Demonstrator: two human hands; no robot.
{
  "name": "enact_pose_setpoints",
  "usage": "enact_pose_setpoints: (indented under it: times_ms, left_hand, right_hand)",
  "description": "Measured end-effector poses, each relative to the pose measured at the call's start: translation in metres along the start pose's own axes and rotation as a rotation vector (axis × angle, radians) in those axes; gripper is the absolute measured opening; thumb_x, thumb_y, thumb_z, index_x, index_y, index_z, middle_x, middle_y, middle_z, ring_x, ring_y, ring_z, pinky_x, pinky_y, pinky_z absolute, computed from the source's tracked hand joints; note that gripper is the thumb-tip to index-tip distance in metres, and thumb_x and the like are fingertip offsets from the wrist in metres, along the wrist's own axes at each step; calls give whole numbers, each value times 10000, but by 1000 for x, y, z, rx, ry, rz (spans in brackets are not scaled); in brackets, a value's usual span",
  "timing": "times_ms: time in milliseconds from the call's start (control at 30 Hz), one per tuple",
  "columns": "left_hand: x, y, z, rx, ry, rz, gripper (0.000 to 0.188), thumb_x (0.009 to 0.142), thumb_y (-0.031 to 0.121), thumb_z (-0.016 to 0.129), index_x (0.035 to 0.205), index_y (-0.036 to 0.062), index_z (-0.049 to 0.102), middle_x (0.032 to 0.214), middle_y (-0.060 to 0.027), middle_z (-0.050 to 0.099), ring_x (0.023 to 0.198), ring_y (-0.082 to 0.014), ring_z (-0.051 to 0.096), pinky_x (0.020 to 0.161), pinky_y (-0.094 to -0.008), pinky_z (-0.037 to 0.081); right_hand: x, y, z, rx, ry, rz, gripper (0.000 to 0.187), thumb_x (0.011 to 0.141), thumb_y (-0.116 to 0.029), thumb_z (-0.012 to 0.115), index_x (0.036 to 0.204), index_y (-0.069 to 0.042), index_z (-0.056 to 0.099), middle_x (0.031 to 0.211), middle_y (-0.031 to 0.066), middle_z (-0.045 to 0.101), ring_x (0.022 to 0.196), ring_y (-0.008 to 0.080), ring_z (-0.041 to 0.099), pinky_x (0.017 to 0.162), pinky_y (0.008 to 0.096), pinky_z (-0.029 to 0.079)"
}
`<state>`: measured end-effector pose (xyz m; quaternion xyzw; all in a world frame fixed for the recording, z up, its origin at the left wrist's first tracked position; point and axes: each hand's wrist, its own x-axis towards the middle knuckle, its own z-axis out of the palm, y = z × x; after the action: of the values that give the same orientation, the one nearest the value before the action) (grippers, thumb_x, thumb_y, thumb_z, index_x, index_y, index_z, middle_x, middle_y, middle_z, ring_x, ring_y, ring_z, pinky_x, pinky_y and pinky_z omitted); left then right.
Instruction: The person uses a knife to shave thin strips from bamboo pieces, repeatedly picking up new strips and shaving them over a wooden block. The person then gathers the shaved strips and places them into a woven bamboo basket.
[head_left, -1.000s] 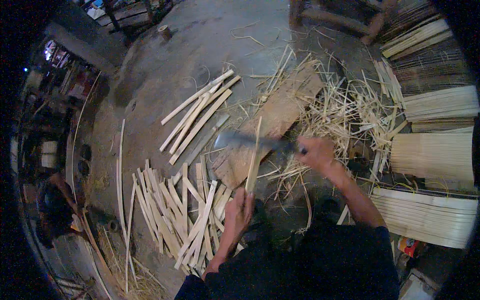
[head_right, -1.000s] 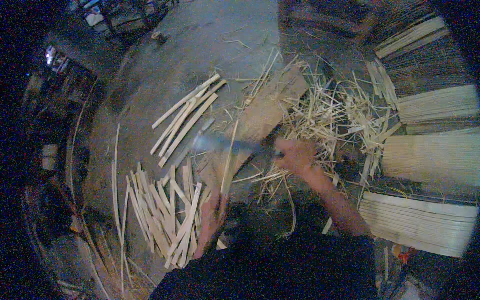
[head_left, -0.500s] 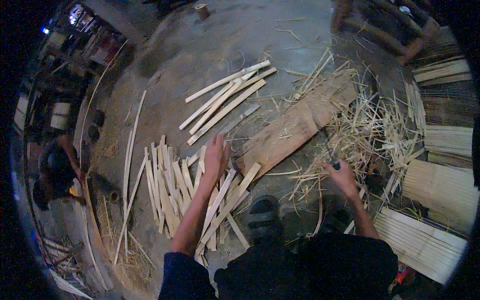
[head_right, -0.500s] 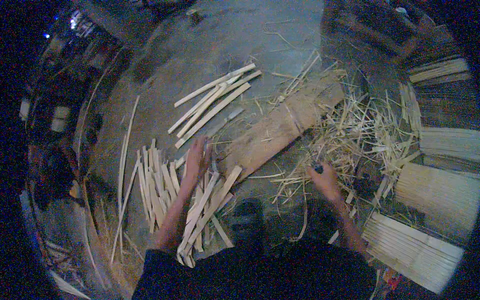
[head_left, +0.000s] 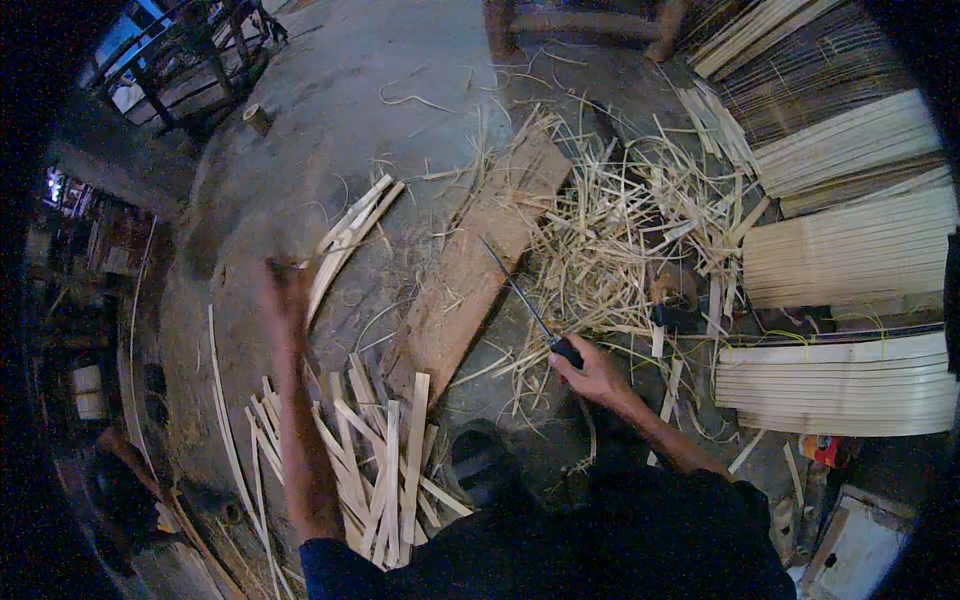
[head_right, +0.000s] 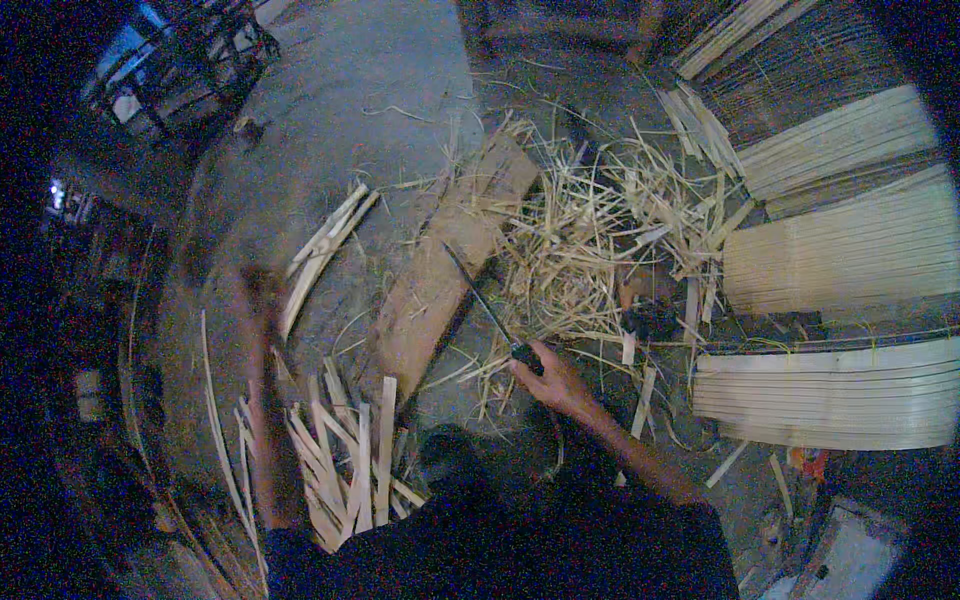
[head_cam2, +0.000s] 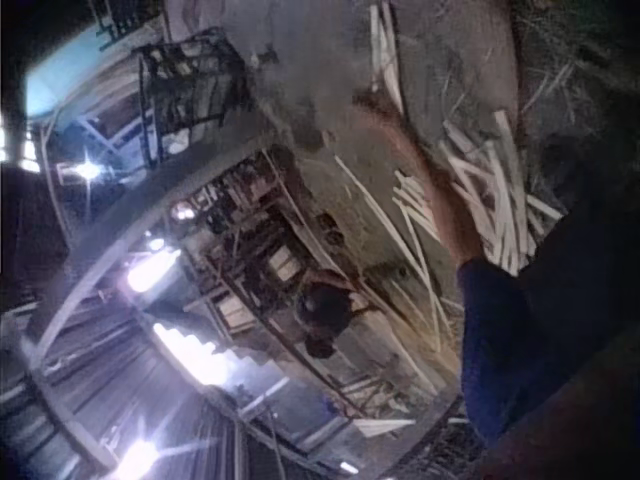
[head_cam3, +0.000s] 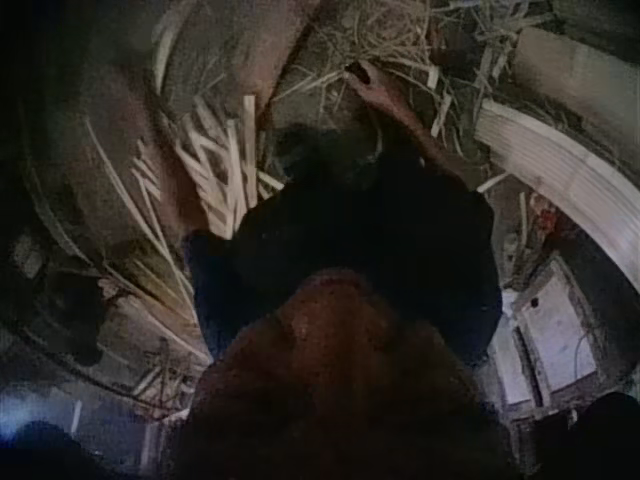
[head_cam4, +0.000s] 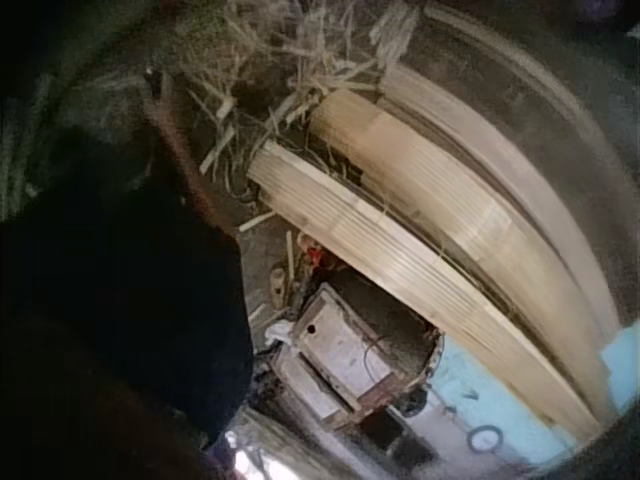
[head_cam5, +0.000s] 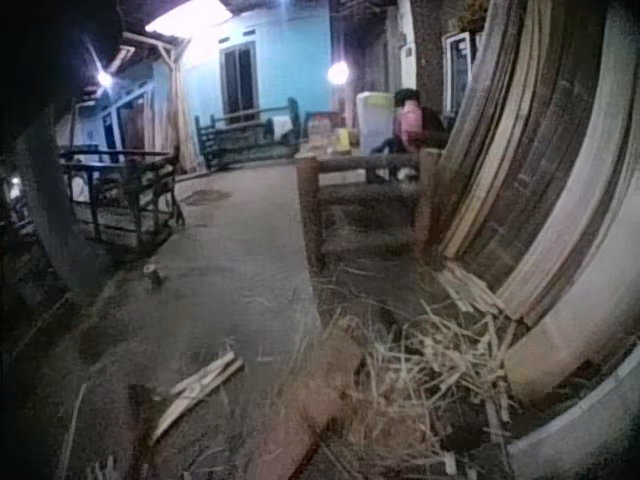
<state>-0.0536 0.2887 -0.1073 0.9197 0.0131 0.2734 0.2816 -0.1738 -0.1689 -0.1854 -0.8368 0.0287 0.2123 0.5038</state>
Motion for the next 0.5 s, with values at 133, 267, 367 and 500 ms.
enact_pose_setpoints:
  times_ms: [133,267,367,500]
  left_hand:
    - [56,108,-103,-331,243,-129,244,931,200,540,1118,45,536,841,-43,571,767,-122,508,685,-273,415]
    - [55,167,-114,-553,179,20,376,919,268,570,1198,25,513,877,-39,595,805,-119,526,712,-273,421]
    - [71,100,-102,341,392,173,419,882,283,606,1193,19,511,1007,-130,594,870,-244,566,728,-355,446]
    - [104,81,-138,939,162,7,351,880,255,583,1134,14,555,1050,-169,569,920,-348,551,768,-445,449]
  right_hand:
    - [0,-2,5,179,-9,-4,346,881,-291,617,1051,-1,535,743,87,607,650,180,585,619,321,472]
    - [6,16,22,311,-12,-77,359,908,-243,598,1122,27,500,805,53,595,645,125,605,587,268,490]
    - [8,12,15,357,-81,-85,317,908,-243,598,1061,23,518,784,46,589,648,120,609,585,269,491]
    - [7,-2,-2,269,-100,-70,401,892,-342,594,1105,-7,533,774,69,622,622,169,619,588,316,501]
